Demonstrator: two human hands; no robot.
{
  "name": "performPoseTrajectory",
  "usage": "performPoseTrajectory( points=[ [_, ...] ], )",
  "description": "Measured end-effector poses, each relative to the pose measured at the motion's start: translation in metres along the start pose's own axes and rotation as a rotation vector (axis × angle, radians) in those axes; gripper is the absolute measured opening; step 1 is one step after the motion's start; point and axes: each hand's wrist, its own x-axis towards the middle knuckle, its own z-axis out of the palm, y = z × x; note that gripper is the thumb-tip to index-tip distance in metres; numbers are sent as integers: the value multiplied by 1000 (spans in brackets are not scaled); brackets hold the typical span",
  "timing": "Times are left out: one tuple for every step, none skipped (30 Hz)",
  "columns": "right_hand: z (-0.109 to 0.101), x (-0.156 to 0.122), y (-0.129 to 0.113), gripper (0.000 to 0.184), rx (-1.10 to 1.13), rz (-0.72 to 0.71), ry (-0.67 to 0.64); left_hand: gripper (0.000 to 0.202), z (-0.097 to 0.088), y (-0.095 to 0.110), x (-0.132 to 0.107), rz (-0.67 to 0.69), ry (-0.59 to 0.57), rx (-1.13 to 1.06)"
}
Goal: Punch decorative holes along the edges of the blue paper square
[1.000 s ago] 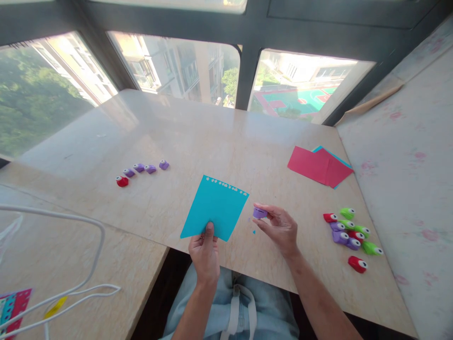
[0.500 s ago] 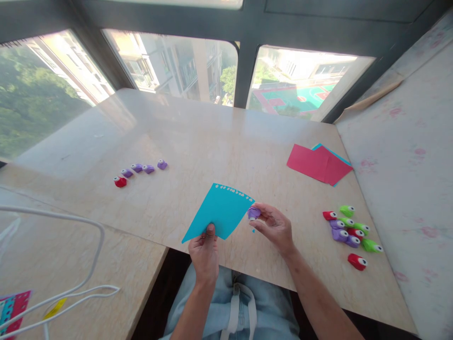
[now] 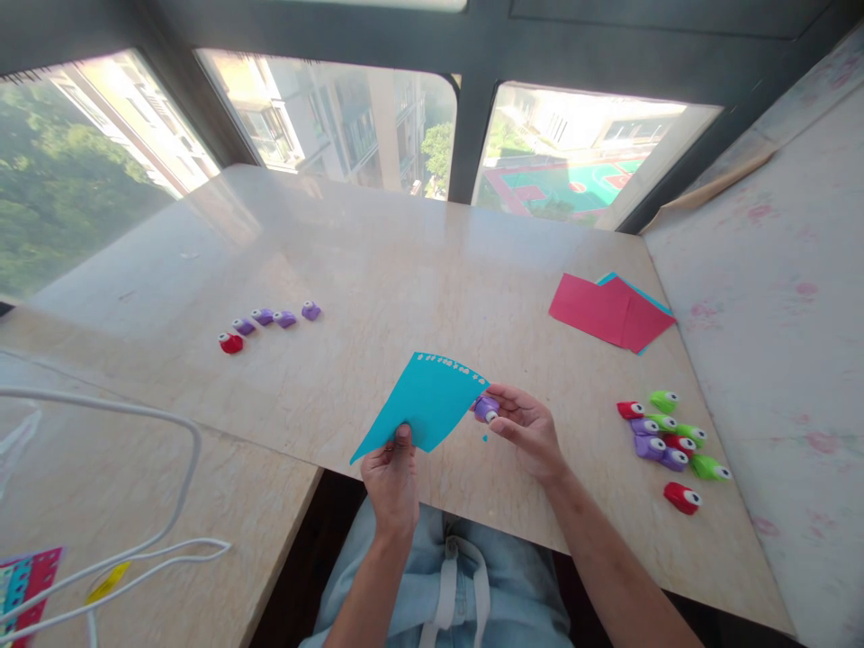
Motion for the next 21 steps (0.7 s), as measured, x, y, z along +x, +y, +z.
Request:
performPoseTrajectory(
  points=[
    [0, 0, -1, 47, 14, 18, -5, 43, 0, 0, 0, 0, -2, -4],
    [0, 1, -2, 47, 26, 35, -8, 43, 0, 0, 0, 0, -4, -7],
    [0, 1, -2, 47, 35, 49, -8, 42, 0, 0, 0, 0, -7, -10],
    [0, 1, -2, 47, 41, 59, -6, 42, 0, 0, 1, -3, -9, -12],
    [1, 1, -2, 47, 45, 66, -3, 42, 0, 0, 1, -7, -10, -15],
    [1, 2, -2, 47, 47, 70, -1, 41, 0, 0, 1, -11, -13, -16],
    [1, 2, -2, 47, 48, 72, 1, 41, 0, 0, 1, -14, -18, -18],
    [1, 2, -2, 47, 47, 71, 4, 41, 0, 0, 1, -15, -26, -18],
    [1, 2, -2, 47, 47, 68, 8, 41, 0, 0, 1, -13, -35, -15],
    [1, 3, -1, 47, 48, 65, 13, 41, 0, 0, 1, -9, -44, -12],
    [1, 3, -2, 47, 51, 62, 18, 41, 0, 0, 0, -5, -51, -8],
    [2, 4, -2, 47, 56, 58, 21, 41, 0, 0, 0, -2, -55, -5],
    [2, 4, -2, 47, 61, 56, 22, 42, 1, 0, 0, 0, -56, -1],
    [2, 4, -2, 46, 66, 54, 22, 42, 1, 0, 0, -1, -55, 5],
    [2, 5, -2, 46, 70, 53, 21, 42, 1, 0, 0, -2, -54, 12],
    [2, 5, -2, 45, 72, 53, 22, 42, 1, 1, 0, -1, -53, 19],
    [2, 5, -2, 45, 74, 54, 24, 42, 1, 1, 0, 2, -53, 27],
    [2, 5, -1, 44, 74, 55, 26, 42, 0, 0, 0, 8, -54, 34],
    [2, 5, -1, 44, 73, 57, 27, 42, 0, 0, 0, 16, -55, 41],
    [2, 5, -1, 45, 71, 58, 29, 42, 0, 0, 0, 26, -58, 49],
    [2, 5, 0, 45, 68, 58, 29, 41, -1, -1, 0, 33, -63, 58]
  ],
)
